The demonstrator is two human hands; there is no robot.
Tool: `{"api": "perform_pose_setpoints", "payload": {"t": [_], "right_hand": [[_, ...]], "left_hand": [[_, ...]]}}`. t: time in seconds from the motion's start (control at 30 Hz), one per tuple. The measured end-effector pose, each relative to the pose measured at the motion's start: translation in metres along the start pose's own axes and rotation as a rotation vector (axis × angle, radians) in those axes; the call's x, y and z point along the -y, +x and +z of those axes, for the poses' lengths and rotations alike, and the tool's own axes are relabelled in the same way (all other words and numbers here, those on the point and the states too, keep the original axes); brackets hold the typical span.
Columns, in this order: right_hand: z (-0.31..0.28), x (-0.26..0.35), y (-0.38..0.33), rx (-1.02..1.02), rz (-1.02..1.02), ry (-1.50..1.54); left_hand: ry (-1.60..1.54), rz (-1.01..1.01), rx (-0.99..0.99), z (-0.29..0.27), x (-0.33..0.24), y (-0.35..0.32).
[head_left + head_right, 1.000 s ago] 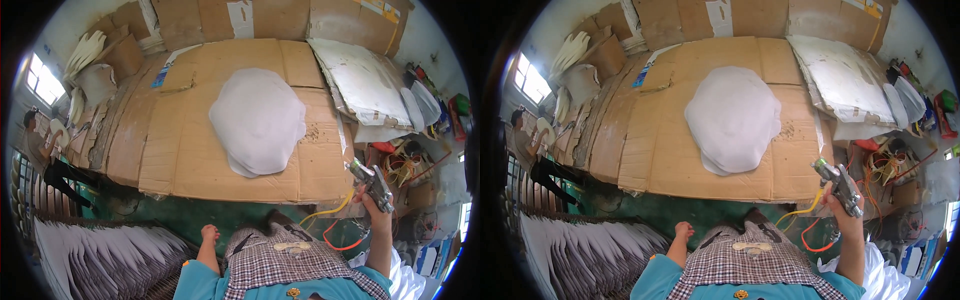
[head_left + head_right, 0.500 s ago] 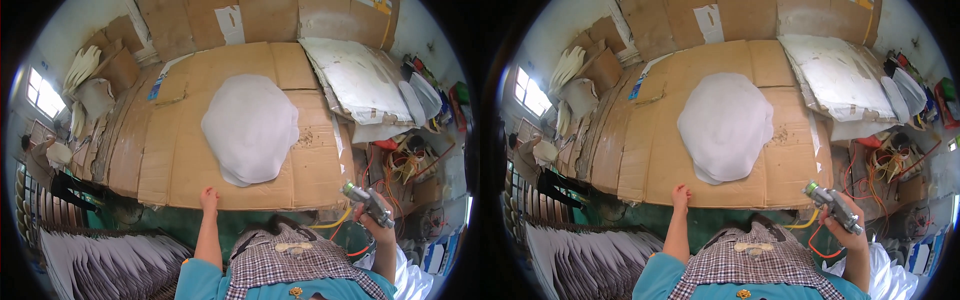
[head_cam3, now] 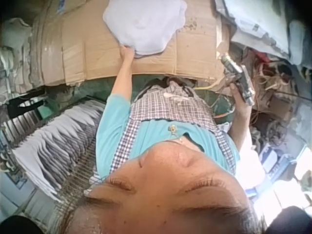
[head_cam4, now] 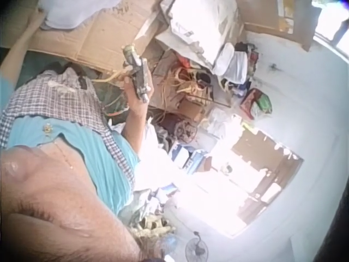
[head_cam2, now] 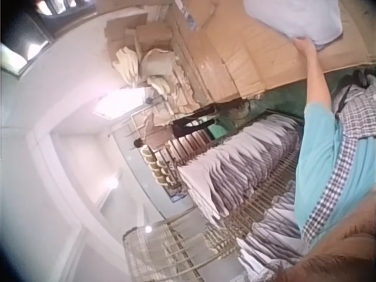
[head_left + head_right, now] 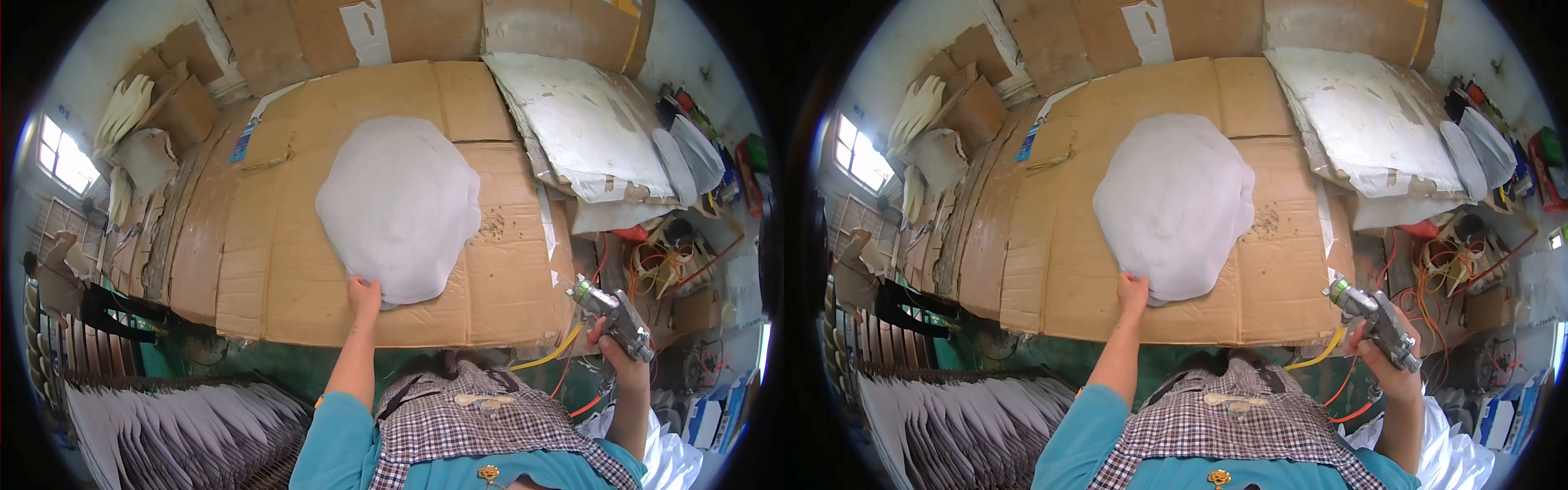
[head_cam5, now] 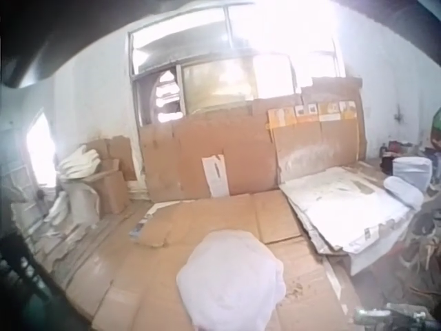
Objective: Applying adhesive to shoe material pieces using a spray gun and organizing them on a drying rack.
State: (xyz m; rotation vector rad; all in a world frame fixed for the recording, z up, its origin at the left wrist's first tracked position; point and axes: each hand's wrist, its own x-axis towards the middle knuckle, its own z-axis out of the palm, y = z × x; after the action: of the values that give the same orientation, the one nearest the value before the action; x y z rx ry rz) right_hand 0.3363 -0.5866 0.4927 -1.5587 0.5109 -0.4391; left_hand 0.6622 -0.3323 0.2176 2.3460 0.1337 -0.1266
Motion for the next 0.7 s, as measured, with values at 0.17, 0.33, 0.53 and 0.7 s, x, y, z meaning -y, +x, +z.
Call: {"api": "perform_pose_setpoints", "payload": {"t": [0.17,0.33,0.53,0.7], "right_hand": [[-0.026,-0.003,-0.004,0.19,-0.018,-0.103],[-0.019,-0.01,0.014,0.387,-0.047,-0.064],[-0.004,-0.011,0.037,0.028,0.009,-0.018],[-0.019,-0.003,0.034,0.126,-0.011,-0.082]], "left_hand": [[0.08,-0.013,0.01,-0.002,-0.008,-0.012],[0.132,0.031,0.032,-0.002,-0.024,-0.036],[0.101,0.103,-0.017,0.009,-0.013,-0.037],[0.141,0.111,0.039,0.003,-0.021,-0.038]]}}
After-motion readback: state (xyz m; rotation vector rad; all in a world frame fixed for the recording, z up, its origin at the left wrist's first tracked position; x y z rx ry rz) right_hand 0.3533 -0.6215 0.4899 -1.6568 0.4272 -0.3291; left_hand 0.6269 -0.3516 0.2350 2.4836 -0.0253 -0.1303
